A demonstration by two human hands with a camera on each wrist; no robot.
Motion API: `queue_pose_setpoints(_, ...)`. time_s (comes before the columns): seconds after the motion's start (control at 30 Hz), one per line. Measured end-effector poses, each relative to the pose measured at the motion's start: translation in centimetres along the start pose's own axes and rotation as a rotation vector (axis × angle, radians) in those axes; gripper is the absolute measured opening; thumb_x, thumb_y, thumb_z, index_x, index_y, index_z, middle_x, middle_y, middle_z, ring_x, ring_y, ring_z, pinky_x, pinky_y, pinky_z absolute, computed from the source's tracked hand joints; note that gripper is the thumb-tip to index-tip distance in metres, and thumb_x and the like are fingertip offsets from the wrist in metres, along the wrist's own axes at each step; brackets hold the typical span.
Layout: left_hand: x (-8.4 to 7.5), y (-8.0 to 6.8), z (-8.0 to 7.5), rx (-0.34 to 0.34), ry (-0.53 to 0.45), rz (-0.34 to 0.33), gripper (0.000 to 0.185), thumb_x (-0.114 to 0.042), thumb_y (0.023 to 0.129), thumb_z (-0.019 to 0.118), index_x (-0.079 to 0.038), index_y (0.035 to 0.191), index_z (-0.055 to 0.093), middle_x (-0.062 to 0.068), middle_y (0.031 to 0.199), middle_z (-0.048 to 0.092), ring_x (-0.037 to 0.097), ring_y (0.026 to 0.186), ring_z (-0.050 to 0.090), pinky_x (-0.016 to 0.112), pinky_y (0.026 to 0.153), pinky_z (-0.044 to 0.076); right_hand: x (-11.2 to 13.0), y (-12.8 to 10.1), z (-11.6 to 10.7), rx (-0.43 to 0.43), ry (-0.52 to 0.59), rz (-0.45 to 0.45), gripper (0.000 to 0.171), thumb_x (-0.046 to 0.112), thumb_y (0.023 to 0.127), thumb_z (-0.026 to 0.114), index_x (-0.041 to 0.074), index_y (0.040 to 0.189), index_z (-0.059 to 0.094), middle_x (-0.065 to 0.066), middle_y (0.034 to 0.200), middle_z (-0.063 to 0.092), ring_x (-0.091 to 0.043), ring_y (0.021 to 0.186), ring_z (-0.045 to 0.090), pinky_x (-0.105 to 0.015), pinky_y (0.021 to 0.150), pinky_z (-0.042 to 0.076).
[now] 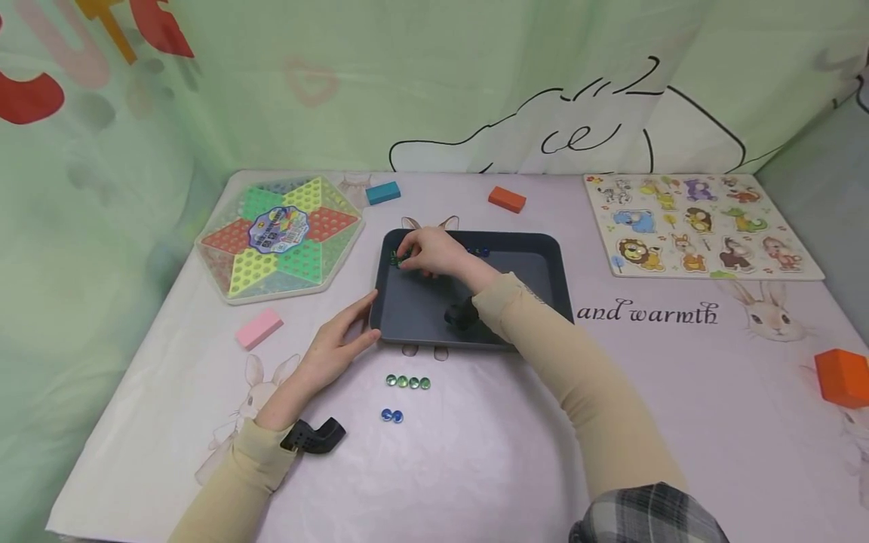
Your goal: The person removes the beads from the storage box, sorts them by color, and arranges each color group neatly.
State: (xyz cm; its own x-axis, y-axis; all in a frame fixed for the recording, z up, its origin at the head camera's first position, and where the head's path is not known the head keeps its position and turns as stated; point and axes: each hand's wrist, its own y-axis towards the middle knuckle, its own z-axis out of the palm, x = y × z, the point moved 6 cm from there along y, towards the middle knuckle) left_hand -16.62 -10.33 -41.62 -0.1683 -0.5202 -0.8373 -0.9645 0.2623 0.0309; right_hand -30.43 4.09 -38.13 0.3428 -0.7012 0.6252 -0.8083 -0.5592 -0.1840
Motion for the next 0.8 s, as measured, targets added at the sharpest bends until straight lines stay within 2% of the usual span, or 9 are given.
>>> queue_pose_setpoints(0.2,0.1,0.0,0.0,0.002,-0.003,0.002,0.062,-0.037,0.09,0.058,-0.031,0.145,0.03,0.0,0.147,0.037,0.017,0.136,0.032,0.039,0.112,0.028,0.1,0.5,0.6,-0.023,-0.032,0.033,0.018,0.019,0.086,0.066,0.008,0.101,0.066,-0.007,0.075,0.067,-0.014,0.049,0.053,-0.025,0.045,0.047)
queue_pose_setpoints(0.5,0.1,0.1,0.0,0.004,-0.005,0.007,0.061,-0.037,0.091,0.057,-0.026,0.145,0.031,0.0,0.146,0.037,0.018,0.135,0.033,0.04,0.111,0.028,0.0,0.6,1.0,-0.037,-0.106,0.043,0.018,0.02,0.086,0.066,0.009,0.099,0.067,-0.006,0.077,0.068,-0.012,0.051,0.055,-0.024,0.048,0.046)
queue_pose_setpoints(0.8,0.0,0.0,0.0,-0.003,-0.006,0.009,0.06,-0.035,0.091,0.058,-0.027,0.145,0.032,0.0,0.146,0.038,0.017,0.135,0.034,0.039,0.111,0.029,1.0,0.4,1.3,-0.072,-0.181,0.017,0.02,0.026,0.082,0.071,0.011,0.095,0.069,-0.004,0.08,0.068,-0.014,0.067,0.059,-0.026,0.058,0.046)
